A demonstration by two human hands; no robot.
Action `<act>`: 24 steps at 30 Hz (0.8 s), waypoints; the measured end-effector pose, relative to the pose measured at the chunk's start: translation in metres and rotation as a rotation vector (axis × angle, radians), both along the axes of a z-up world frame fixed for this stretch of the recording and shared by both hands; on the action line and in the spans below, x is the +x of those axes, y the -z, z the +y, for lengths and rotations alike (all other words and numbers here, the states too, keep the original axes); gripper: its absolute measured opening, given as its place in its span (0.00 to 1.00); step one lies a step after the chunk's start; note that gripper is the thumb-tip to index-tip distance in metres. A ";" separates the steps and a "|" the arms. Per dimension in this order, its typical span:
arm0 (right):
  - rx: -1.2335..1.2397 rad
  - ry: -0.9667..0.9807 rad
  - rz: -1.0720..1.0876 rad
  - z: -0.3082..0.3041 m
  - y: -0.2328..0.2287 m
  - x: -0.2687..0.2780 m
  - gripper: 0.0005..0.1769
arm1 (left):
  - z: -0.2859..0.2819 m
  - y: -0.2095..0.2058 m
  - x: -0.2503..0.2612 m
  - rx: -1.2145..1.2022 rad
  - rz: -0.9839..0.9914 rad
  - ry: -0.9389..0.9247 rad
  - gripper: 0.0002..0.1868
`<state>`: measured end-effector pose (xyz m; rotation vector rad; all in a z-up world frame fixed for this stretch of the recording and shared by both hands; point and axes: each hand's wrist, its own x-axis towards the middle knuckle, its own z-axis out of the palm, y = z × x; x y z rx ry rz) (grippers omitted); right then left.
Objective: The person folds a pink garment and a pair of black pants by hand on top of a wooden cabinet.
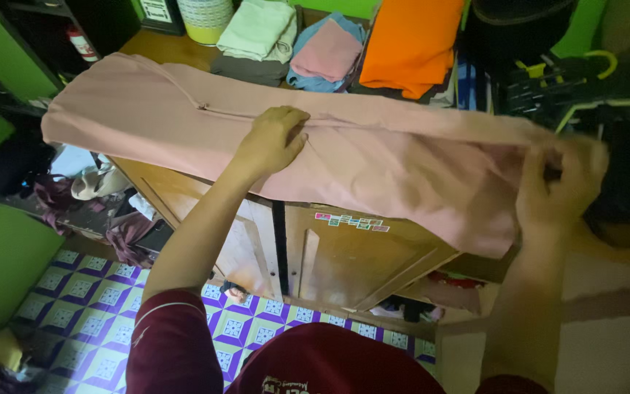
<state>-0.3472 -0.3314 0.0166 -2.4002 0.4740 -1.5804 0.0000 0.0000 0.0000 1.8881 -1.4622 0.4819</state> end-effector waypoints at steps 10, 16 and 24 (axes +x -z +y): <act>0.246 -0.301 -0.219 0.020 0.061 -0.008 0.17 | -0.010 -0.023 -0.034 -0.065 -0.095 -0.105 0.14; 0.055 0.036 -0.181 0.065 0.050 -0.014 0.26 | -0.077 -0.027 -0.125 -0.188 0.038 0.264 0.24; 0.376 0.111 -0.029 0.095 0.041 -0.037 0.30 | -0.168 0.010 -0.202 0.142 -0.068 0.091 0.42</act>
